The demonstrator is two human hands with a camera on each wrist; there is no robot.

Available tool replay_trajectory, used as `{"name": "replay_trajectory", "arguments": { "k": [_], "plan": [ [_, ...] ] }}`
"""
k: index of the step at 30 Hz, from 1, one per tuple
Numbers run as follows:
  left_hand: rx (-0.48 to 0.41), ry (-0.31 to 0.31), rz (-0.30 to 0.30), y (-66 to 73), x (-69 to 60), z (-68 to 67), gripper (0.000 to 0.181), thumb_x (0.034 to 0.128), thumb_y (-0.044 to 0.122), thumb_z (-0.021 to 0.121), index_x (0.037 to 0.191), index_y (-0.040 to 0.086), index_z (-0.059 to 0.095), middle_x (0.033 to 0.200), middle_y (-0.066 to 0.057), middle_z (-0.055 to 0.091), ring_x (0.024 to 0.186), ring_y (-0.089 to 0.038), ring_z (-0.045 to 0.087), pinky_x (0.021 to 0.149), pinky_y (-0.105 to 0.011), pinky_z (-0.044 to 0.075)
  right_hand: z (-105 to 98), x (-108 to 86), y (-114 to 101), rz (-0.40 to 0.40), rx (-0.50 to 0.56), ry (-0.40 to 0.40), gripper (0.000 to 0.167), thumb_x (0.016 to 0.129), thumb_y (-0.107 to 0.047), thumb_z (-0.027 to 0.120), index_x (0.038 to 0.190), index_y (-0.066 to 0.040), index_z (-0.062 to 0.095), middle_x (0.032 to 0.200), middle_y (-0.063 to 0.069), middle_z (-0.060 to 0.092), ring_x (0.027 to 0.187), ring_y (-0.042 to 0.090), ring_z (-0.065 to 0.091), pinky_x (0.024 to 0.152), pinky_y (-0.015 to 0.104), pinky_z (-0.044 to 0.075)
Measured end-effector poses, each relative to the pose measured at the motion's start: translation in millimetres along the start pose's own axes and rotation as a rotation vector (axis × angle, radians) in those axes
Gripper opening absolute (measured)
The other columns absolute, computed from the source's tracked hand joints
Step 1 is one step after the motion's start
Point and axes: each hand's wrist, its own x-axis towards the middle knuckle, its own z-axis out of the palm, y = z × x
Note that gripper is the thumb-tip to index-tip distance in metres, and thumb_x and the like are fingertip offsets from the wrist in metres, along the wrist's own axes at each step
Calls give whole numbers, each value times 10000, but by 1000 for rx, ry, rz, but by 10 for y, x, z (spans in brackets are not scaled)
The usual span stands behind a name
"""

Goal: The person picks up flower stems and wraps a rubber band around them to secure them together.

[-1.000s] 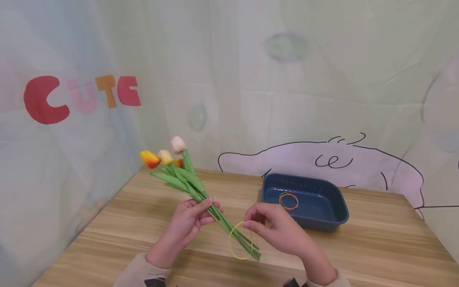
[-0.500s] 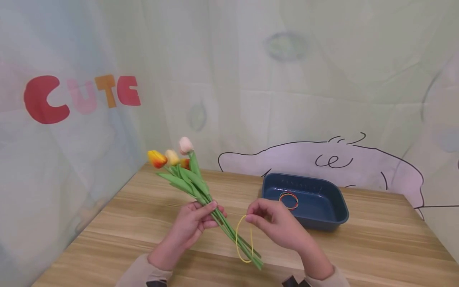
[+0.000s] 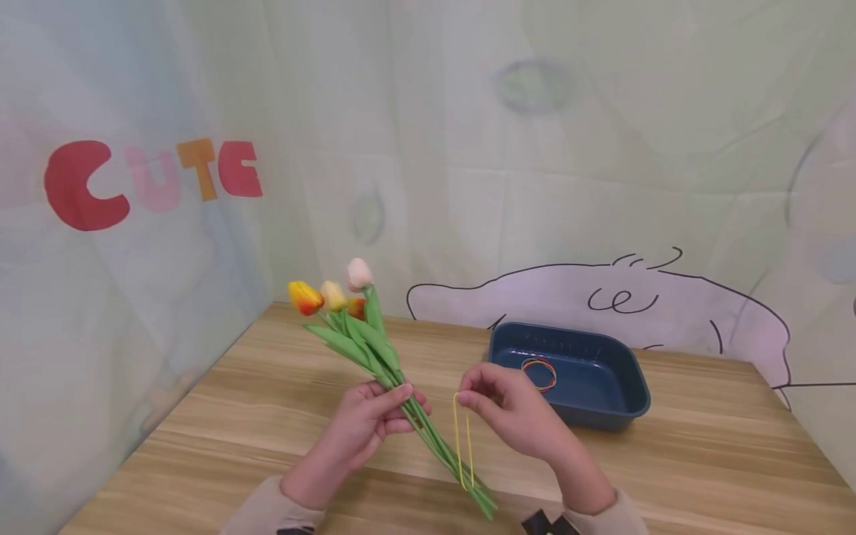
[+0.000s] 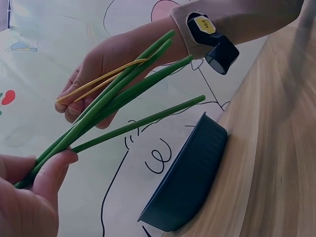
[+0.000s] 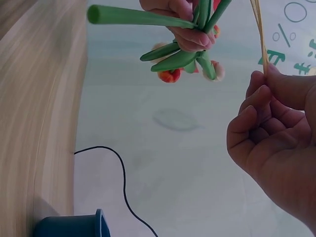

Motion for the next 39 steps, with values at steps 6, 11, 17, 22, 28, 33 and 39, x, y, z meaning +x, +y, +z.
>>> {"name": "replay_trajectory", "arguments": {
  "k": [6, 11, 17, 22, 28, 33, 39],
  "plan": [
    [11, -16, 1, -21, -3, 0, 95, 936, 28, 587, 859, 60, 632, 777, -26, 717, 794, -148, 721, 753, -294, 608, 20, 29, 0, -7, 0, 14, 48, 917, -67, 636, 900, -51, 593, 789, -15, 545, 681, 78, 484, 527, 256, 444],
    [7, -3, -16, -20, -5, 12, 75, 939, 26, 583, 876, 33, 623, 775, -30, 717, 793, -151, 721, 751, -297, 609, 39, 45, -1, -21, 17, 23, 48, 920, -50, 624, 894, -51, 584, 785, -5, 540, 671, 65, 480, 521, 253, 449],
    [5, 6, -44, -14, -18, 40, 92, 945, 19, 568, 870, 46, 614, 784, -38, 718, 803, -161, 721, 761, -304, 607, 74, 59, 2, -28, 39, 24, 60, 932, -62, 608, 907, -15, 581, 801, 47, 544, 669, 122, 491, 536, 240, 459],
    [0, -26, -46, -31, -36, 64, 98, 938, 13, 577, 854, 53, 608, 777, -30, 718, 791, -144, 719, 744, -290, 609, 99, 74, 7, -18, 34, 38, 47, 931, -54, 608, 908, -26, 578, 784, 3, 518, 630, 70, 449, 492, 250, 424],
    [2, -41, -70, -72, -81, 113, 65, 922, 12, 600, 859, 21, 611, 795, -61, 722, 775, -146, 718, 743, -293, 610, 116, 97, 19, 16, 37, 54, 79, 936, -78, 610, 913, -13, 571, 758, -1, 486, 574, 63, 397, 446, 253, 378],
    [6, -47, -81, -96, -104, 148, 52, 917, 9, 604, 865, 14, 600, 792, -62, 719, 772, -153, 718, 739, -295, 611, 134, 114, 23, 30, 39, 60, 111, 941, -96, 607, 912, 1, 563, 783, 19, 505, 592, 68, 405, 468, 255, 386],
    [-8, -75, -83, -105, -132, 180, 70, 918, 0, 597, 860, 38, 596, 767, -48, 716, 741, -146, 717, 695, -265, 613, 153, 129, 44, 39, 45, 70, 101, 936, -84, 613, 912, 0, 562, 800, 28, 515, 614, 67, 425, 486, 248, 400]
  ]
}}
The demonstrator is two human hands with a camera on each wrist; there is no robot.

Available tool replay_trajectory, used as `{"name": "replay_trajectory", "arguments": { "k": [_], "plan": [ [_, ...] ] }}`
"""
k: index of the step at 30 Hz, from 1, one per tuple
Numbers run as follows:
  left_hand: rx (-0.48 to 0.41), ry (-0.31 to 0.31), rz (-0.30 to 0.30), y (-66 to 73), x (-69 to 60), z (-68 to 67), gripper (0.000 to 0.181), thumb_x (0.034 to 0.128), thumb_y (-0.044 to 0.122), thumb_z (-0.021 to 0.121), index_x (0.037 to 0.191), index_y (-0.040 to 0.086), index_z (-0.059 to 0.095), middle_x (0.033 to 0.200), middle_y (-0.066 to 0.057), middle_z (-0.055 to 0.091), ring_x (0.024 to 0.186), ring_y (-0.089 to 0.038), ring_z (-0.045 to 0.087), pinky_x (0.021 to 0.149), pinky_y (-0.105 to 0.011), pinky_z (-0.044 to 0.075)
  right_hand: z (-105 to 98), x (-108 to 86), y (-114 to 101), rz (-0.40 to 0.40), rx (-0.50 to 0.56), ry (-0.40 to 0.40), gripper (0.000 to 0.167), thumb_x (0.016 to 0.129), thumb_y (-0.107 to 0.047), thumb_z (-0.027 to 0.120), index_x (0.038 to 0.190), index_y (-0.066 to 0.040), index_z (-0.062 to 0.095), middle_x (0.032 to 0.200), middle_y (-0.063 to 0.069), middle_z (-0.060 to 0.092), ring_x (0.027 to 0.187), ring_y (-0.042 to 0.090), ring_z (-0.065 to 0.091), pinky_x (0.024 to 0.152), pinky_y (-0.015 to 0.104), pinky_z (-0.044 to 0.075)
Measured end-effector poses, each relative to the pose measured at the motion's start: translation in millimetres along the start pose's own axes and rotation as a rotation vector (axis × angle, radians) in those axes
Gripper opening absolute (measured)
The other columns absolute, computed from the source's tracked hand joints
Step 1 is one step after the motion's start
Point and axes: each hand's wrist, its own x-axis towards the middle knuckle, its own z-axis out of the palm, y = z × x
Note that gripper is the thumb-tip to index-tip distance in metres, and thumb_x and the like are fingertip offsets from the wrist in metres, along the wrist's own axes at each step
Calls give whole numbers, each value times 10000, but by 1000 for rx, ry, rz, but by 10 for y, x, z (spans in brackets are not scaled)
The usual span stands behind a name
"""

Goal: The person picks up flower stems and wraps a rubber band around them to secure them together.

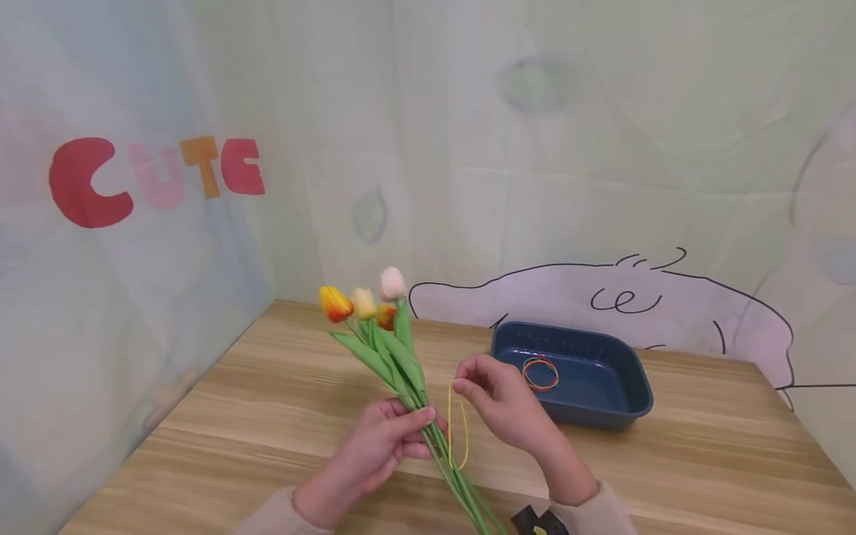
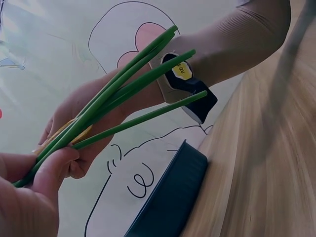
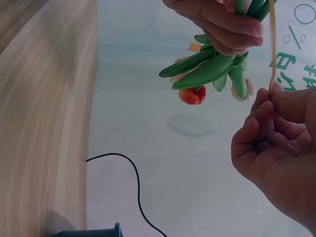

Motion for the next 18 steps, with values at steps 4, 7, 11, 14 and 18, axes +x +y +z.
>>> {"name": "replay_trajectory", "arguments": {
  "k": [4, 7, 11, 14, 18],
  "plan": [
    [-3, -18, -1, 7, -16, 7, 71, 916, -6, 596, 863, 41, 596, 760, -37, 711, 733, -141, 717, 698, -268, 613, 21, 19, 8, 7, -7, 9, 90, 936, -82, 614, 912, -11, 563, 804, 27, 513, 620, 69, 432, 495, 241, 407],
    [-1, -31, -3, 2, -25, 13, 78, 921, -14, 583, 875, 47, 597, 765, -29, 711, 732, -133, 716, 705, -270, 612, 26, 26, 17, 2, -13, 16, 85, 934, -79, 616, 910, -16, 565, 800, 23, 513, 615, 68, 430, 494, 236, 408],
    [3, -53, 3, -9, -32, 12, 74, 928, -12, 574, 885, 45, 595, 772, -23, 710, 737, -127, 714, 705, -265, 611, 34, 37, 32, -6, -15, 21, 81, 935, -75, 615, 908, -14, 567, 801, 25, 522, 621, 63, 435, 498, 231, 414],
    [6, -67, 6, -19, -35, 12, 69, 929, -7, 575, 886, 43, 594, 775, -18, 709, 739, -126, 714, 702, -262, 610, 42, 48, 42, -2, -18, 27, 80, 935, -73, 614, 908, -15, 567, 808, 36, 534, 636, 60, 446, 511, 224, 421],
    [3, -85, 4, -31, -40, 13, 43, 931, 3, 579, 899, 26, 597, 782, -19, 710, 746, -133, 715, 708, -273, 611, 53, 63, 43, 21, -30, 40, 82, 933, -78, 619, 906, -18, 570, 813, 43, 547, 656, 61, 463, 533, 212, 429]
  ]
}}
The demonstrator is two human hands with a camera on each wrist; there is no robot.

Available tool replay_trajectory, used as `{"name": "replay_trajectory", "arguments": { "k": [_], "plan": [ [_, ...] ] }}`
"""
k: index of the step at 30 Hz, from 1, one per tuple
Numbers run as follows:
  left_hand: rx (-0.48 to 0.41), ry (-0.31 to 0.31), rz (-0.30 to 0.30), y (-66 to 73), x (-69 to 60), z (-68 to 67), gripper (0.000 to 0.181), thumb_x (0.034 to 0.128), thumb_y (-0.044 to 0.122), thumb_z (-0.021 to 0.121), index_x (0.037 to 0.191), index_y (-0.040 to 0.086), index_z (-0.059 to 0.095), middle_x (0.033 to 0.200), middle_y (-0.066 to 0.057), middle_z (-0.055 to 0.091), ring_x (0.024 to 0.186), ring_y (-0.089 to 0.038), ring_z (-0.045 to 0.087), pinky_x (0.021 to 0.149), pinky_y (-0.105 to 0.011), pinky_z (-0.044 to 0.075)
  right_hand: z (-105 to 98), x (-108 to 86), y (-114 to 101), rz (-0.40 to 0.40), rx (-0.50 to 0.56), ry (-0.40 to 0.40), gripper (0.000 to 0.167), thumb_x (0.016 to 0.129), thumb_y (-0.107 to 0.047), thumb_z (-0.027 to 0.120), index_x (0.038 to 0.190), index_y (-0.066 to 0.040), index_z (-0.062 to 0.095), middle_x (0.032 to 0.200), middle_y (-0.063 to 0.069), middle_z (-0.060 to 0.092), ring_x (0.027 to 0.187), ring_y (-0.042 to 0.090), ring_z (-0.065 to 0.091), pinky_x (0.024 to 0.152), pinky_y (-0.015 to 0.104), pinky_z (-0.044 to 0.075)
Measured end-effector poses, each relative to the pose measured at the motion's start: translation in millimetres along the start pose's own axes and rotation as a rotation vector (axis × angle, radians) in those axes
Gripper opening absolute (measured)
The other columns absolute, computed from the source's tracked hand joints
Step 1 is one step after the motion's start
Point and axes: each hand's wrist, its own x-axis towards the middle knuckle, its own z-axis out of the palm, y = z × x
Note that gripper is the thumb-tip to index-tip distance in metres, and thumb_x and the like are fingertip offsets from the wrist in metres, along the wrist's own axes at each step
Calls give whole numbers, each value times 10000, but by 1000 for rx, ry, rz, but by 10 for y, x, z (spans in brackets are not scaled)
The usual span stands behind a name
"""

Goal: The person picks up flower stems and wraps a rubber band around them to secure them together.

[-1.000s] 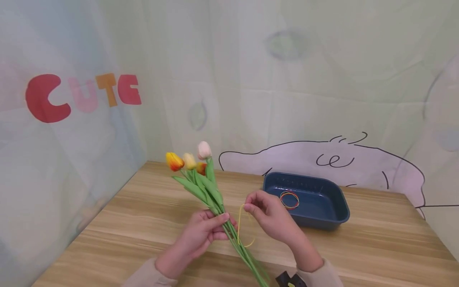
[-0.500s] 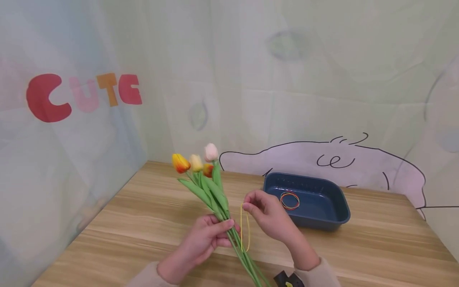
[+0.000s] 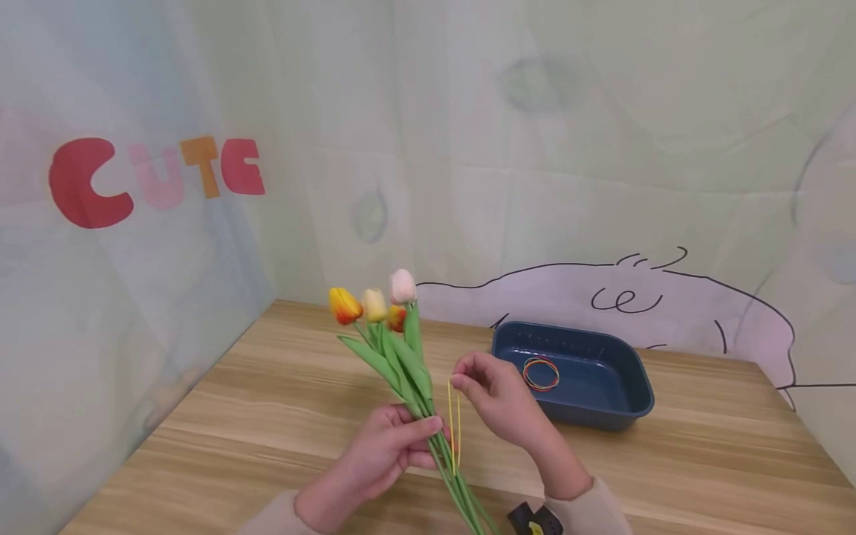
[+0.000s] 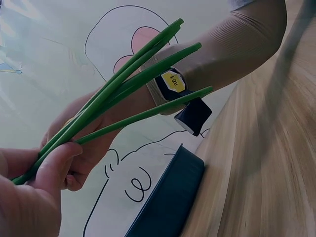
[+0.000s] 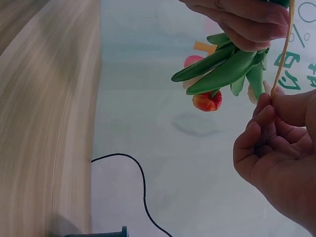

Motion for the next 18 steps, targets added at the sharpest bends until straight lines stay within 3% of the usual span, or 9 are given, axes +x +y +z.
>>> {"name": "replay_trajectory", "arguments": {
  "k": [8, 18],
  "plan": [
    [10, -57, -4, 2, -10, -11, 39, 925, 19, 596, 919, -19, 605, 788, -21, 708, 746, -147, 716, 726, -314, 611, 24, 35, -9, 38, -19, 34, 61, 934, -52, 611, 903, -16, 574, 805, 91, 552, 674, 72, 477, 559, 205, 439],
    [22, -57, -16, -18, -12, -8, 36, 924, 20, 600, 911, -13, 607, 778, -21, 708, 732, -137, 715, 720, -303, 610, 26, 66, -53, 98, -52, 131, 44, 940, -22, 591, 916, 13, 578, 770, 40, 554, 651, 89, 465, 542, 201, 416]
  ]
}}
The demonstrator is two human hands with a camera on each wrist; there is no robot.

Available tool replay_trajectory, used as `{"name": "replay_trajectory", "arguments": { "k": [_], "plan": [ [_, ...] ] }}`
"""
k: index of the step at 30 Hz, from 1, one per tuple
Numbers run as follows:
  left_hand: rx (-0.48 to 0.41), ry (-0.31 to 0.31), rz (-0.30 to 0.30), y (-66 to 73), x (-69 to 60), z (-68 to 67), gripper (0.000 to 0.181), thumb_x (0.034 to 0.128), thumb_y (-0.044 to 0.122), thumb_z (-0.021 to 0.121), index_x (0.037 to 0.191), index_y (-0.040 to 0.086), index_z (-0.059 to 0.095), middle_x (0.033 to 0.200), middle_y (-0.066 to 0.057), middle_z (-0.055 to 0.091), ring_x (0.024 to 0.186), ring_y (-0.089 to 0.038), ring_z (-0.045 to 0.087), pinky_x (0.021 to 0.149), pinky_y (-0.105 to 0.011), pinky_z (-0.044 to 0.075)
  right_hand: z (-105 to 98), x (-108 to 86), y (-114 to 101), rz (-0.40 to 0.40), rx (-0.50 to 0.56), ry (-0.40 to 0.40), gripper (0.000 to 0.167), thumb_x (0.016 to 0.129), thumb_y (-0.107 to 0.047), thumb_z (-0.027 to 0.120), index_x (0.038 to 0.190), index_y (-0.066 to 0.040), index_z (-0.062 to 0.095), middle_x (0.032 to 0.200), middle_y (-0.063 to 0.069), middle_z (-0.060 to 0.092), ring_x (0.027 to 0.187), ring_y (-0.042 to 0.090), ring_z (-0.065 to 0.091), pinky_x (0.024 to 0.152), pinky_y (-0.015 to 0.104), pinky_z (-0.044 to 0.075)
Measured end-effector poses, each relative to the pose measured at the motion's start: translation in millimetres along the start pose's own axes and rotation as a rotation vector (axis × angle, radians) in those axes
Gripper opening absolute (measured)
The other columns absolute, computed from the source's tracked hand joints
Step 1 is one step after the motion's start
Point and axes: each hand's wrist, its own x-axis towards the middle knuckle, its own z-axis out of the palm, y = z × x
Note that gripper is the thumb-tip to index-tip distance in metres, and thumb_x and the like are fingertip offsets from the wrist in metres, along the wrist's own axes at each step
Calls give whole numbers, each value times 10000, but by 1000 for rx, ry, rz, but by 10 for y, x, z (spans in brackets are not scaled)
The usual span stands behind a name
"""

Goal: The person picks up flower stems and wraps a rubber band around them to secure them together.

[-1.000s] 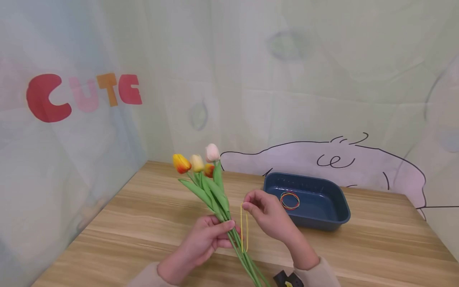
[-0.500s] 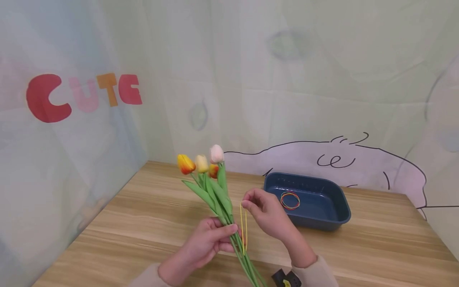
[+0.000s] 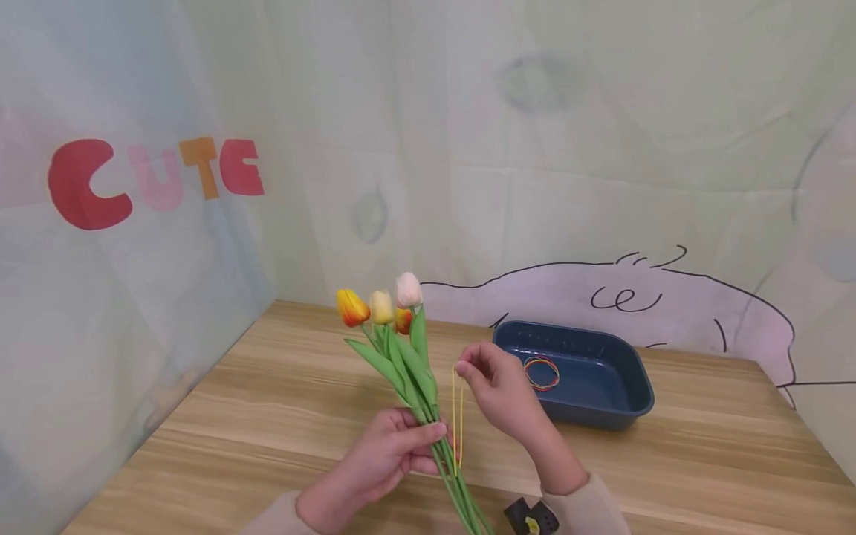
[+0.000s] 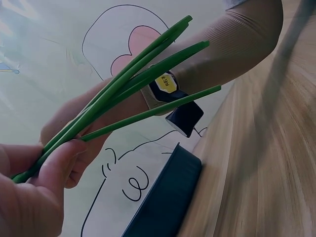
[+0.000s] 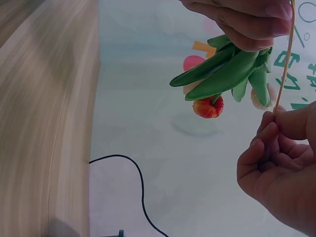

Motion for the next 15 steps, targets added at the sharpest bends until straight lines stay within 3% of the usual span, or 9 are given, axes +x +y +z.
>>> {"name": "replay_trajectory", "arguments": {
  "k": [5, 9, 12, 15],
  "plan": [
    [6, -8, -3, -11, 1, 0, 41, 920, 29, 612, 912, -10, 607, 783, -20, 712, 730, -133, 714, 717, -301, 611, -6, 12, -24, 46, -16, 76, 69, 939, -68, 612, 918, -5, 591, 770, 71, 573, 663, 96, 477, 565, 196, 431],
    [16, -38, 2, -13, -1, -6, 116, 916, 25, 614, 934, -89, 599, 781, -8, 714, 729, -121, 712, 697, -267, 610, -34, 21, -39, 84, -10, 107, 106, 944, -105, 613, 937, -1, 593, 810, 100, 584, 702, 111, 492, 600, 199, 448],
    [32, -53, 6, -10, -2, -14, 256, 908, 21, 619, 988, -212, 549, 771, 1, 715, 717, -110, 708, 670, -234, 606, -82, 26, -45, 119, 24, 79, 141, 959, -135, 596, 960, 5, 580, 801, 96, 556, 701, 124, 484, 591, 209, 443],
    [37, -71, 20, 8, 11, -43, 211, 908, 19, 615, 960, -181, 573, 768, 9, 717, 717, -106, 708, 663, -232, 605, -154, 25, -44, 145, 120, -12, 193, 980, -162, 566, 990, 30, 546, 769, 79, 511, 677, 147, 480, 582, 221, 445]
  ]
}}
